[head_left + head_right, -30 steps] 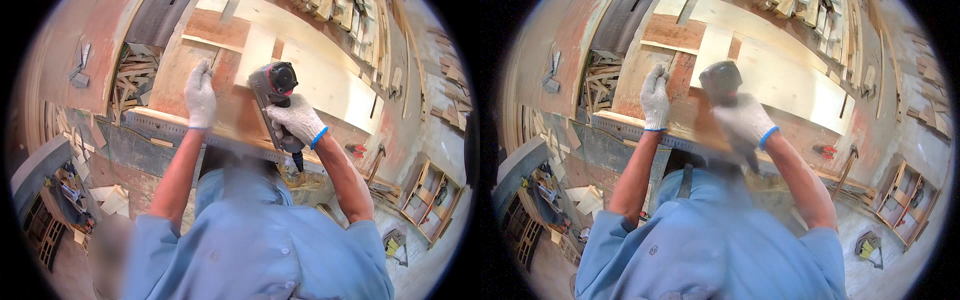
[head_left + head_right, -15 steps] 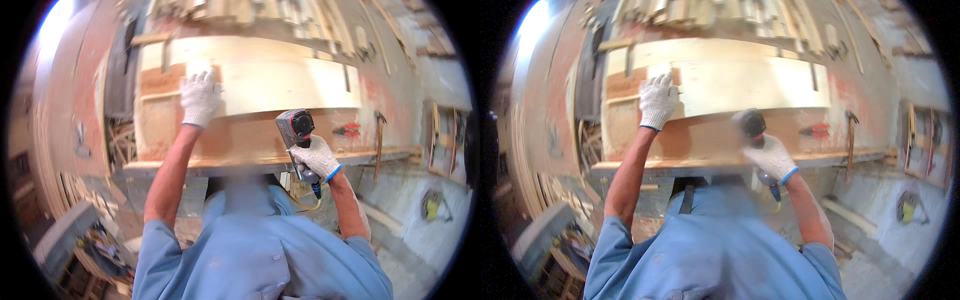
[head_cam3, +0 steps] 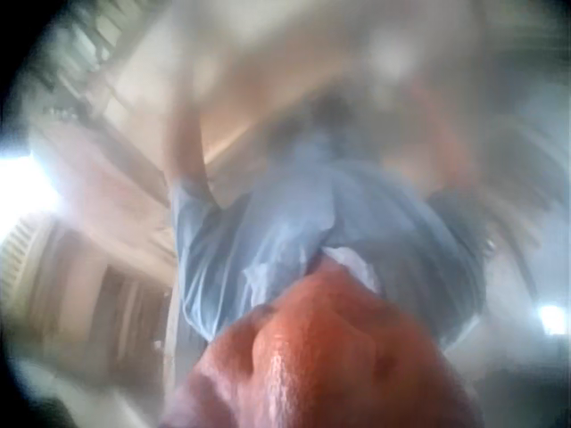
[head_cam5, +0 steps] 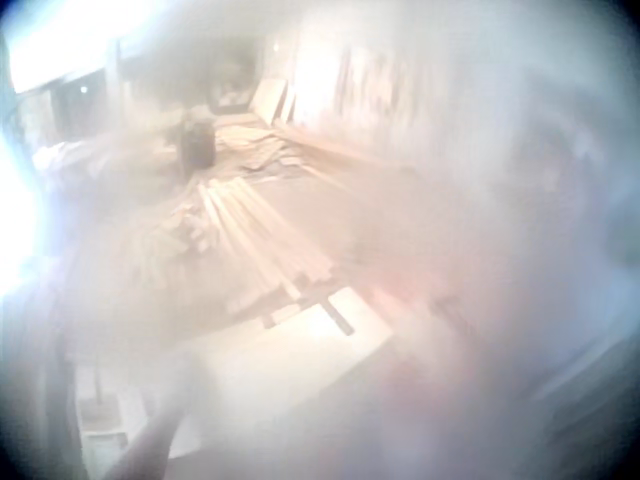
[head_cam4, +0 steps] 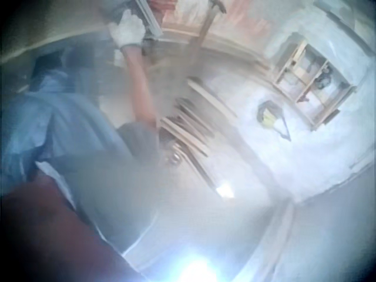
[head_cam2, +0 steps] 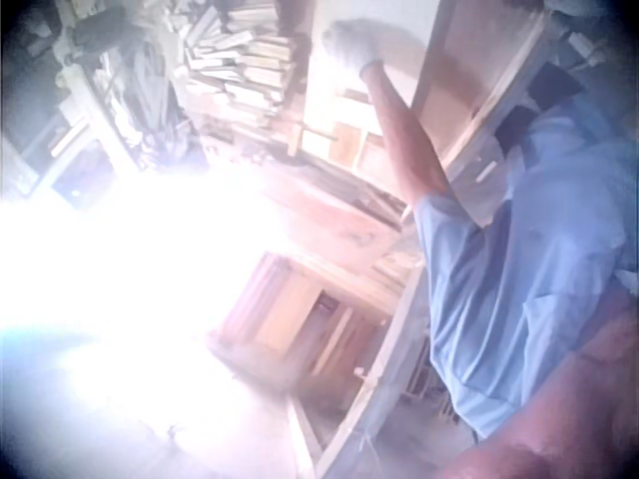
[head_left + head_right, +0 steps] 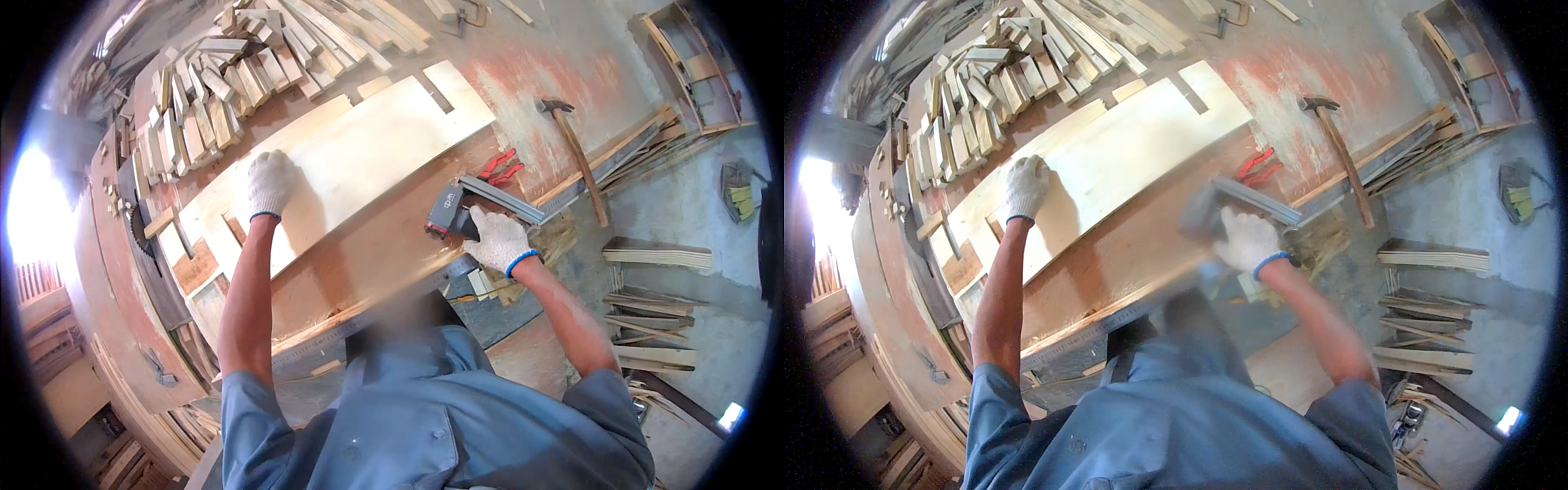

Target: The person assembles a wooden panel by inserting small wooden strips into pre-cut slots. They use a hammer to tap the strips into place and a nail gun to secure them. The person also uses pliers to remove a nail from the panel.

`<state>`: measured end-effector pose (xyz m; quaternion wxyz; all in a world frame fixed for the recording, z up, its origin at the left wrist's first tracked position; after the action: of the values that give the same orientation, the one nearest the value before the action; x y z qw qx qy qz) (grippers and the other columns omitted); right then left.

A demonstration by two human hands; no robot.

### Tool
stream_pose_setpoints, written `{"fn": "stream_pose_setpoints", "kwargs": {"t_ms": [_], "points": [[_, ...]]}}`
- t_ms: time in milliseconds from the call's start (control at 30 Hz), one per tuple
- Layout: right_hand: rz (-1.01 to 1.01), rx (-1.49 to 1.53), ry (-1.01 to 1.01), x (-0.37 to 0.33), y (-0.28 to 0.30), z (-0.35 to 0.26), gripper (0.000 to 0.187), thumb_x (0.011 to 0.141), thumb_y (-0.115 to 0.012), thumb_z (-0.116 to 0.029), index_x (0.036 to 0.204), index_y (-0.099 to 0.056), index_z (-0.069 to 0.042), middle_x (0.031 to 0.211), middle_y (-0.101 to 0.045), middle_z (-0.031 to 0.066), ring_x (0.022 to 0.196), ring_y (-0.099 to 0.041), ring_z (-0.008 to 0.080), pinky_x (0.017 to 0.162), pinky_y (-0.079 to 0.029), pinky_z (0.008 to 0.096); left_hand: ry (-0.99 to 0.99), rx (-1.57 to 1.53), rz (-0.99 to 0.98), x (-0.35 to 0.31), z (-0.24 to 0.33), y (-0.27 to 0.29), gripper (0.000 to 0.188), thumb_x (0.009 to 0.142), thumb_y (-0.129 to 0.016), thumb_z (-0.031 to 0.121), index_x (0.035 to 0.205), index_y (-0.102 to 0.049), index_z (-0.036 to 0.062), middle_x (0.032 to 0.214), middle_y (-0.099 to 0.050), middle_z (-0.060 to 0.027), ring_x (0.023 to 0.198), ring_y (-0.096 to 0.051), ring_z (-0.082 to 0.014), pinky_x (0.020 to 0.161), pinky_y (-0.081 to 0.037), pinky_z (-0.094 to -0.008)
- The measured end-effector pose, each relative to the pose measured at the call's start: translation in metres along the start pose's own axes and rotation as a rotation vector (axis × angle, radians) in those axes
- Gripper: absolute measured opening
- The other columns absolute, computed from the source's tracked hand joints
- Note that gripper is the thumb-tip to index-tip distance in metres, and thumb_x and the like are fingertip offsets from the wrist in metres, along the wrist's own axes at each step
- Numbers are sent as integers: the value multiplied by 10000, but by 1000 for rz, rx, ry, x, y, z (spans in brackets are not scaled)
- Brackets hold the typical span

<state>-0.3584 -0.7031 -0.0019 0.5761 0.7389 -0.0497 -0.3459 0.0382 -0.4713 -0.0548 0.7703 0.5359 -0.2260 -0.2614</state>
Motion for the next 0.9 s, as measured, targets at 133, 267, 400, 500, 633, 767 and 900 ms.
{"fn": "stream_pose_setpoints", "kwargs": {"t_ms": [133,267,400,500,633,767,900], "points": [[107,191,26,3,33,3,477,912,-688,-413,1239,-633,-70,1094,-717,228,1096,-681,411,951,-546,520,75,58,-115,2,30,-4,258,972,-621,297,1070,-715,78,1126,-696,-229,1086,-656,-419,965,-512,-527],[218,362,-16,45,59,41,354,929,-704,-334,1142,-674,-53,1051,-714,218,1018,-692,418,869,-552,501,150,86,-114,19,24,-5,407,976,-583,399,1088,-753,47,1122,-715,-248,1068,-666,-434,951,-515,-536],[169,636,-142,90,78,72,372,971,-650,-371,1186,-689,-70,1142,-724,224,1122,-688,397,961,-535,512,181,23,-136,30,30,18,526,951,-572,482,1003,-747,-11,1029,-705,-301,1028,-661,-461,954,-508,-538],[577,396,-78,123,76,127,375,1018,-605,-368,1093,-661,-6,1022,-707,237,970,-682,424,858,-549,484,72,-56,-270,5,63,34,514,964,-609,497,1007,-708,-6,971,-715,-289,954,-685,-468,871,-538,-546],[762,446,-69,167,79,185,484,1055,-551,-405,1271,-653,17,1183,-727,220,1112,-673,387,984,-521,459,154,-105,-333,-61,75,62,397,927,-740,415,926,-660,27,806,-668,-219,784,-687,-387,699,-530,-464],[623,1357,-277,203,48,181,617,1090,-488,-483,1437,-619,10,1383,-691,140,1250,-650,255,1053,-494,402,-15,-59,-179,-120,81,116,221,911,-746,261,867,-673,57,800,-647,-163,764,-671,-358,689,-522,-452],[509,1599,-104,225,42,100,747,1123,-366,-576,1477,-554,55,1511,-591,201,1393,-574,318,1172,-427,404,6,56,-185,-168,55,159,169,898,-747,220,846,-681,73,828,-660,-125,811,-680,-340,723,-531,-455]]}}
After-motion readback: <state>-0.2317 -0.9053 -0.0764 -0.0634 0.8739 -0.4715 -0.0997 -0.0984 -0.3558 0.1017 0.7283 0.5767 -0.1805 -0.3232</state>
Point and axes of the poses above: each hand's wrist, its own x-axis towards the middle knuckle, its own y-axis out of the back of the hand, z = x × y, the point moved 5 cm from there along x, towards the middle knuckle
